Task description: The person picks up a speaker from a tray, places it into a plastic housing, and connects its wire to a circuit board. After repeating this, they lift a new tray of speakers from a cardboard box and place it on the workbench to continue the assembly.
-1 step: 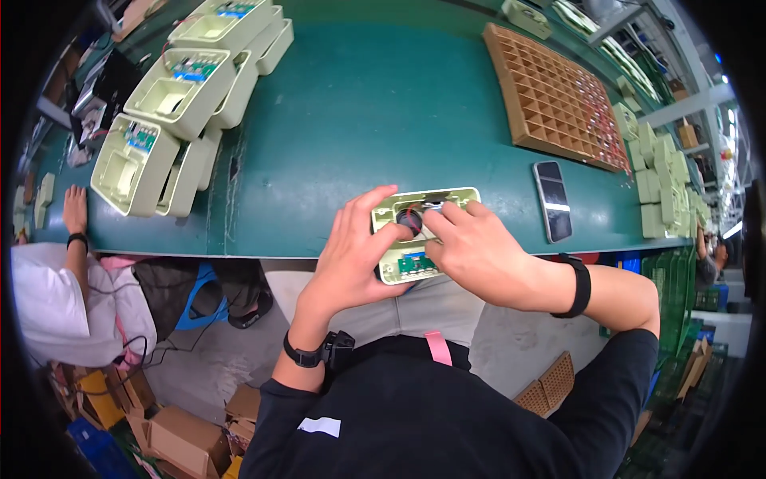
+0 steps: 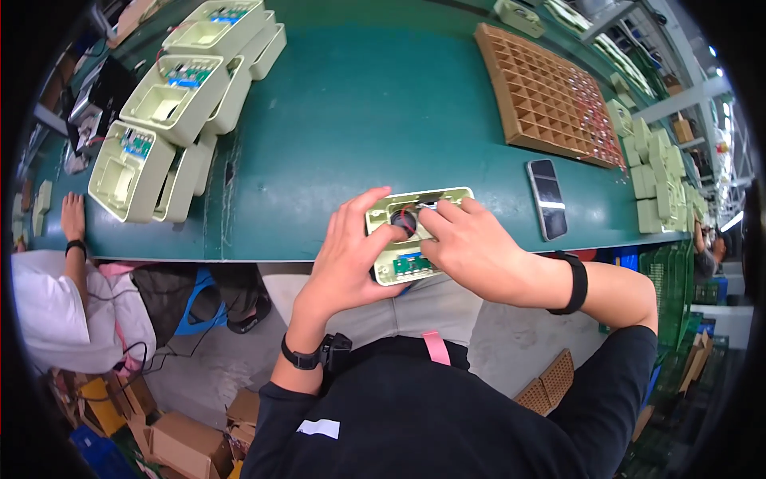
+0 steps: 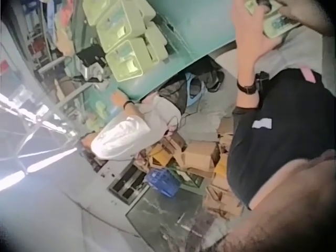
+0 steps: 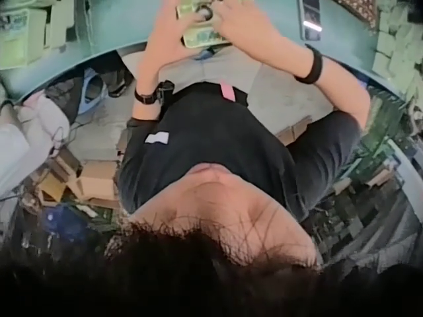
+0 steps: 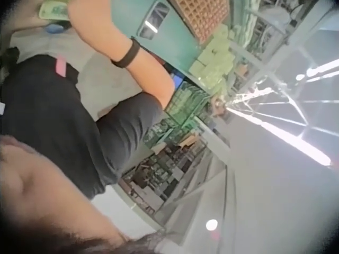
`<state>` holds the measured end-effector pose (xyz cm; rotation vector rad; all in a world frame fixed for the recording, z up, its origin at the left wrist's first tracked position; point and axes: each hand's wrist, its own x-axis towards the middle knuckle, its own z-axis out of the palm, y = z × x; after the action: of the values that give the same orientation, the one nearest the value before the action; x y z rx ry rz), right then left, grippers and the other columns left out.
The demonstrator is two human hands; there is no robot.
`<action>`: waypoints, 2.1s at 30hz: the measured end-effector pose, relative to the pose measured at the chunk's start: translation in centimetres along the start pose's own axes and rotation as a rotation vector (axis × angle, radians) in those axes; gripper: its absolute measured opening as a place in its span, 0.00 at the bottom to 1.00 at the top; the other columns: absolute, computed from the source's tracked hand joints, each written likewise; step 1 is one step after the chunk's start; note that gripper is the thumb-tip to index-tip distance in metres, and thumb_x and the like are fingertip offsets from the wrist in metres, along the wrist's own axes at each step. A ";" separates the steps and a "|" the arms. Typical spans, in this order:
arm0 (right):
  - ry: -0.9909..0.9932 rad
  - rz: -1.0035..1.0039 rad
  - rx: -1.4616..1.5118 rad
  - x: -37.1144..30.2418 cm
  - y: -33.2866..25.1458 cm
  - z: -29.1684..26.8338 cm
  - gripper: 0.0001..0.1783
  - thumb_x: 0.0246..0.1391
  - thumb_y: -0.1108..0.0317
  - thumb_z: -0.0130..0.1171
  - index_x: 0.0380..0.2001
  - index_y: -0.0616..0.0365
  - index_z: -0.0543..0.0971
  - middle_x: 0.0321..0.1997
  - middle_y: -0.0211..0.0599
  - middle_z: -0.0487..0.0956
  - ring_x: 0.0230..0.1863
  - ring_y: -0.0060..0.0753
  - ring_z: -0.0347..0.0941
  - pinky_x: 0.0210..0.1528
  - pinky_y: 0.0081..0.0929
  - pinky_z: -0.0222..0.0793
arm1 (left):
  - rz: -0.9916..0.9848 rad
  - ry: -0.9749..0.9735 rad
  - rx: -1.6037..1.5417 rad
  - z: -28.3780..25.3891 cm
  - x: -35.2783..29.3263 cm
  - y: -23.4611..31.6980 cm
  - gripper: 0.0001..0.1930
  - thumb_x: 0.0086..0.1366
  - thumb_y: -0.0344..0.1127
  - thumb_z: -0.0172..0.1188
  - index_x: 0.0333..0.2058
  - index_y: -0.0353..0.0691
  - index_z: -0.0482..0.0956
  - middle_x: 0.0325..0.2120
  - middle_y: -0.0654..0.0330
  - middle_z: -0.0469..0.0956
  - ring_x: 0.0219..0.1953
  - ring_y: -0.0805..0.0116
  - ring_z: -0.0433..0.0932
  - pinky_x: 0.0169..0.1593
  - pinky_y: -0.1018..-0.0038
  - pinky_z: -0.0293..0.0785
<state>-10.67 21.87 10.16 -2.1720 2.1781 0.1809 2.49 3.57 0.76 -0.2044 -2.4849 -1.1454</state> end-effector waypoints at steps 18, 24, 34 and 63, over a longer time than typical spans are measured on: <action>0.597 0.757 -0.363 4.7 17.8 0.5 0.30 0.50 0.44 0.73 0.45 0.58 0.81 0.49 0.50 0.76 0.53 0.54 0.73 0.49 0.52 0.71 | -0.273 0.693 1.125 -21.5 -5.2 -6.8 0.19 0.66 0.39 0.70 0.49 0.34 0.77 0.45 0.53 0.76 0.47 0.53 0.76 0.51 0.64 0.71; 0.254 1.431 -0.101 -12.9 29.5 -0.1 0.28 0.56 0.44 0.65 0.46 0.59 0.84 0.49 0.56 0.84 0.53 0.61 0.81 0.55 0.50 0.77 | -0.436 0.620 0.839 -22.8 -5.9 -6.8 0.19 0.67 0.39 0.69 0.48 0.32 0.76 0.47 0.51 0.76 0.51 0.47 0.76 0.56 0.59 0.71; 0.402 1.377 -0.167 -22.3 34.5 8.5 0.24 0.61 0.50 0.61 0.37 0.65 0.84 0.37 0.55 0.86 0.42 0.55 0.84 0.47 0.47 0.78 | -0.155 0.374 0.376 -12.7 -5.2 4.3 0.22 0.51 0.33 0.74 0.43 0.34 0.78 0.48 0.50 0.74 0.52 0.48 0.74 0.57 0.60 0.71; 0.684 0.236 1.859 -2.8 -1.1 -2.9 0.18 0.68 0.58 0.57 0.26 0.57 0.73 0.29 0.39 0.77 0.34 0.34 0.71 0.42 0.32 0.69 | -0.031 0.115 -0.341 -1.5 1.2 5.5 0.25 0.51 0.31 0.82 0.44 0.32 0.79 0.31 0.54 0.82 0.31 0.66 0.81 0.36 0.75 0.77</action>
<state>-9.48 24.27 13.32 -0.7880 1.3103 -1.8601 3.45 5.95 5.98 -0.1883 -2.1878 -1.5450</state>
